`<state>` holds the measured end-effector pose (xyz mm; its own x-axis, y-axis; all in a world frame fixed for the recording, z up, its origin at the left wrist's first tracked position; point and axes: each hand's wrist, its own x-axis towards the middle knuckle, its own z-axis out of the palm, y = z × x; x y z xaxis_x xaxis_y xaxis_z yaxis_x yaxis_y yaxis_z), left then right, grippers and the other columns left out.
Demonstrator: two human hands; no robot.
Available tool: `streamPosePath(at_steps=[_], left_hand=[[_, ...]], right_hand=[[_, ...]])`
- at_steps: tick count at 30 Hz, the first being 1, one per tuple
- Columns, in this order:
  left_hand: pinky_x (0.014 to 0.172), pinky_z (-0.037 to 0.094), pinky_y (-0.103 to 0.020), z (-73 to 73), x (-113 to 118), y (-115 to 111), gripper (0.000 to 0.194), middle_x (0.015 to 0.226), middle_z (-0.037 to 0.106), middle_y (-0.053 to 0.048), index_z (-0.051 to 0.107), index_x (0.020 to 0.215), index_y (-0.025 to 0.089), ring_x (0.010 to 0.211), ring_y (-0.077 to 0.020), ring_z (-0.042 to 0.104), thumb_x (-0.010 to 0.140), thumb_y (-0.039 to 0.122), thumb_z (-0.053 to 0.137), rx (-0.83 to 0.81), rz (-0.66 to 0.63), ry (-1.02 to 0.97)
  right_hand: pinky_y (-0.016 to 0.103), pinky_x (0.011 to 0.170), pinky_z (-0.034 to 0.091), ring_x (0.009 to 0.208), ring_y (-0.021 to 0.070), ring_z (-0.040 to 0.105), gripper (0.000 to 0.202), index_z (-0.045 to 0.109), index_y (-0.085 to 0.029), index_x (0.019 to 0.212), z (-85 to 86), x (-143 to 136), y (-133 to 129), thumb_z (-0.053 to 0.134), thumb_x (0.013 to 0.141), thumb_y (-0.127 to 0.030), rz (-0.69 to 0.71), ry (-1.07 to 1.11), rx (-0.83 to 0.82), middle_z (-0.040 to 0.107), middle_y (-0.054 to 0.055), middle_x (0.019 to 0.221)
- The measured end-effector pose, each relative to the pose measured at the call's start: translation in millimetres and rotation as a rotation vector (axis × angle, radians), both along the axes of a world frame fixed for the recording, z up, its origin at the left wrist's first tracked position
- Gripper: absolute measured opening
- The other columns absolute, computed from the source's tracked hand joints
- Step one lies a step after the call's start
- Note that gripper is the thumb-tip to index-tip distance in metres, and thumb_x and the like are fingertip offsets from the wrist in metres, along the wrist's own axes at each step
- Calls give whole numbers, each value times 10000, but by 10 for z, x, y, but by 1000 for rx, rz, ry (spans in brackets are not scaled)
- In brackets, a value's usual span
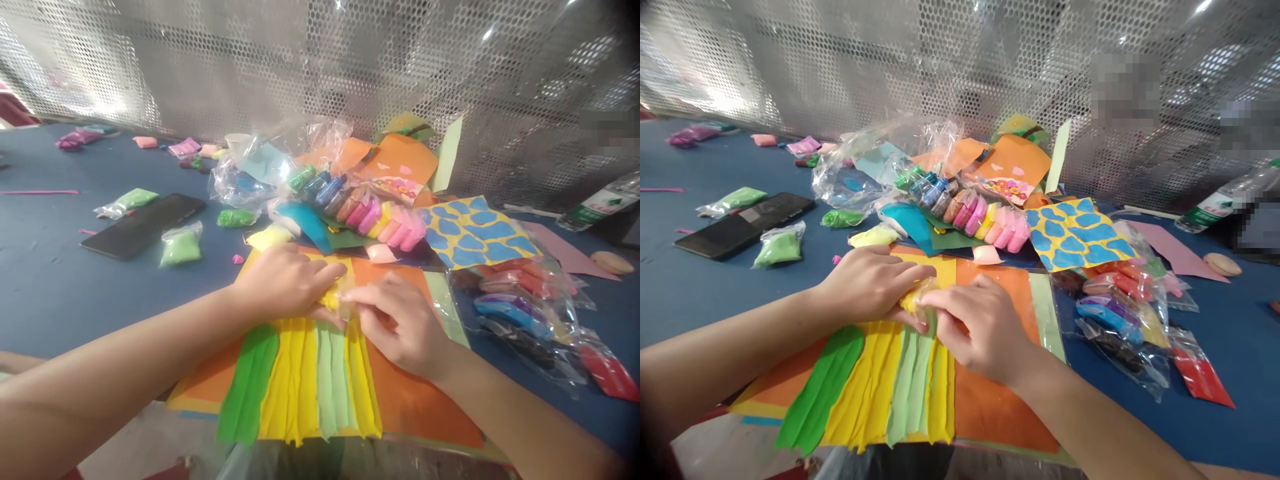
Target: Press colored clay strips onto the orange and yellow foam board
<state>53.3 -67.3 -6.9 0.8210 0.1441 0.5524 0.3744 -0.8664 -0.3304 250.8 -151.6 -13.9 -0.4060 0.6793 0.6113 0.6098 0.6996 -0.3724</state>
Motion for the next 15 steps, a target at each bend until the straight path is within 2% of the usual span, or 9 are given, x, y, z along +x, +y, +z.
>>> streamPosePath(at_steps=[3,8,11,15], left_hand=[[463,255,-284,-36,12,4,646,536,585,17,576,815,165,425,-116,495,842,743,289,-11,-6,19],[472,260,-275,-70,-4,39,679,498,566,15,592,837,168,408,-121,480,815,774,287,-137,7,29],[470,258,-268,-54,-28,58,717,493,560,3,620,871,177,427,-134,491,802,793,260,-336,-18,32],[474,291,-261,-18,-51,62,766,553,599,-21,646,863,175,478,-135,528,809,795,198,-670,-164,129]], right_hand=[[302,624,324,541,103,473,323,647,-211,1026,-3,1,6,464,826,-34,4,-73,-8,602,-48,624],[317,680,339,690,151,525,335,655,-221,1110,-17,8,14,476,862,-86,-44,-216,5,576,1,715],[332,738,354,708,146,551,256,656,-239,1096,3,25,26,530,892,-151,-56,-177,37,580,-8,729],[351,787,381,702,145,579,128,673,-244,965,34,56,55,580,894,-193,-44,-71,103,597,-16,701]])
